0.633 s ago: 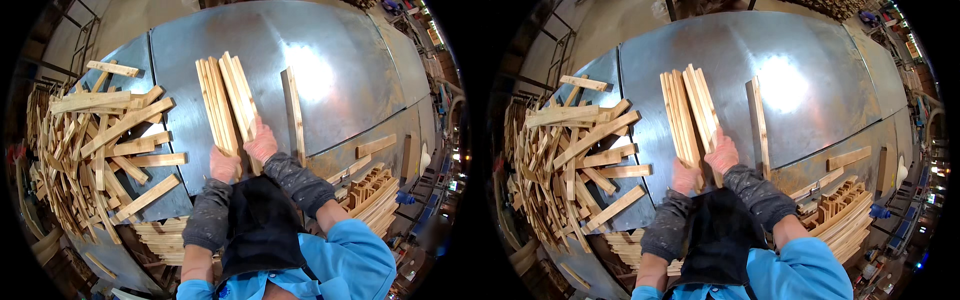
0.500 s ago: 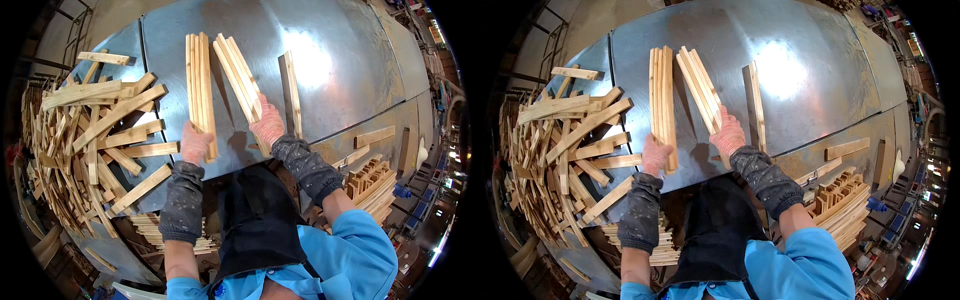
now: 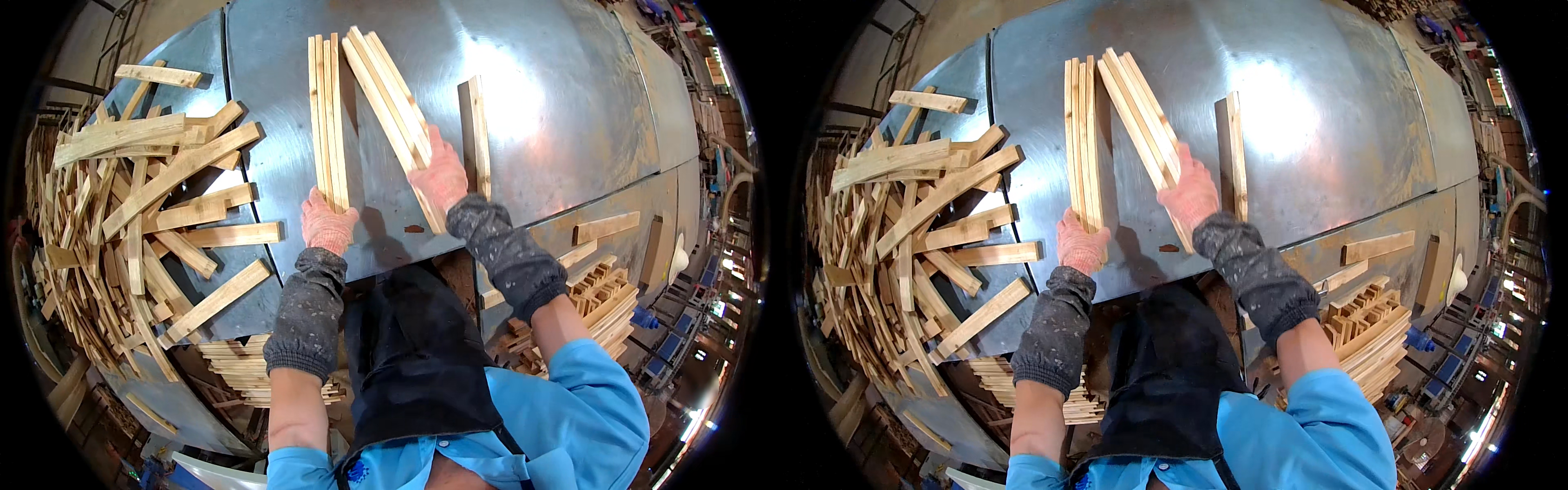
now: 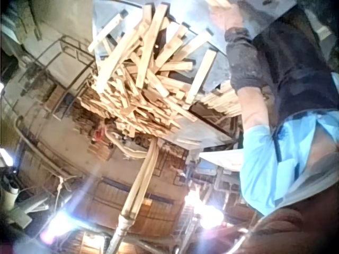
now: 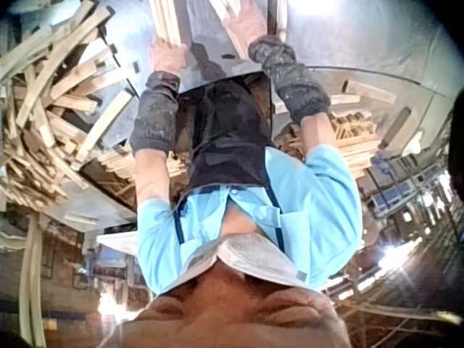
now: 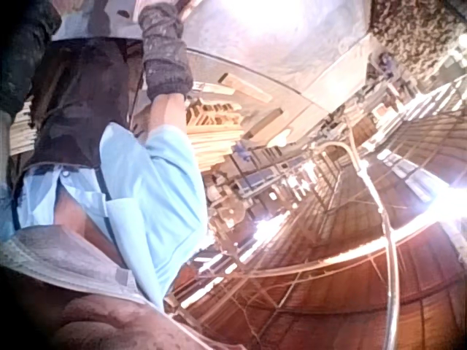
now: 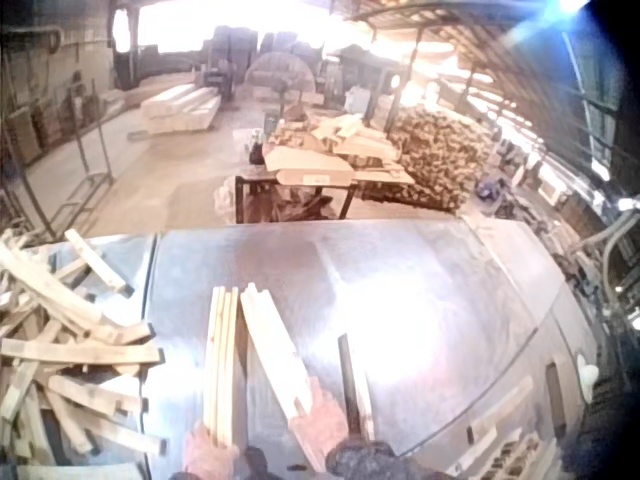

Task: The person sorts and stacks thin wooden planks on a metal workbench in a workshop. They repeatedly pick up bundles of planks, align them, and place them into neat stacks, occasionally moving piles to different areas of the table.

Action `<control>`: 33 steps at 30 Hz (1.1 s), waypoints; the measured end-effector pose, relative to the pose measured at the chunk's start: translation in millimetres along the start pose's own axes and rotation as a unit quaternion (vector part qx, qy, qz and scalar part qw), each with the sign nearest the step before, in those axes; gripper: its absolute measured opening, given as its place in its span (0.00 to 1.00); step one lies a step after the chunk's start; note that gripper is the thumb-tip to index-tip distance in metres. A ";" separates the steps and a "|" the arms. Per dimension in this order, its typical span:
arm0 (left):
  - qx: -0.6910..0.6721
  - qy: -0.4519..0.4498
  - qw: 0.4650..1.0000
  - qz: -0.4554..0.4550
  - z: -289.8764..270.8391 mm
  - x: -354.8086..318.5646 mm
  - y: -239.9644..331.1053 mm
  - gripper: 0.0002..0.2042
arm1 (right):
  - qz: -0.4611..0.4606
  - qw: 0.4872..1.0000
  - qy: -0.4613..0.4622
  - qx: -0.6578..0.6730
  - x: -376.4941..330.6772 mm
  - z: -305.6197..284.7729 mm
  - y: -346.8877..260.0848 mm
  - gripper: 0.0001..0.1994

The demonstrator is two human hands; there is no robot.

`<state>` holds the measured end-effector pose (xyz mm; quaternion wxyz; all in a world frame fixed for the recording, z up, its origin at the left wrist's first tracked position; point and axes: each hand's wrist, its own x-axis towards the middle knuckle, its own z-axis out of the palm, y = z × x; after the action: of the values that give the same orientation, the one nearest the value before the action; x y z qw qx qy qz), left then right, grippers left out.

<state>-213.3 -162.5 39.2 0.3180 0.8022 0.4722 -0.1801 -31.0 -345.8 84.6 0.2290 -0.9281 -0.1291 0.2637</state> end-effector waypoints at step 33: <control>-0.817 0.251 0.498 -0.149 -48.8 -76.1 -290.0 0.22 | -0.251 0.953 -0.116 0.124 -103.2 169.6 -87.0 0.40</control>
<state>-504.0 -76.2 21.3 0.6679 0.1145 0.5816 0.4500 -219.8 -247.5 43.7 0.3848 -0.7930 -0.3498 0.3174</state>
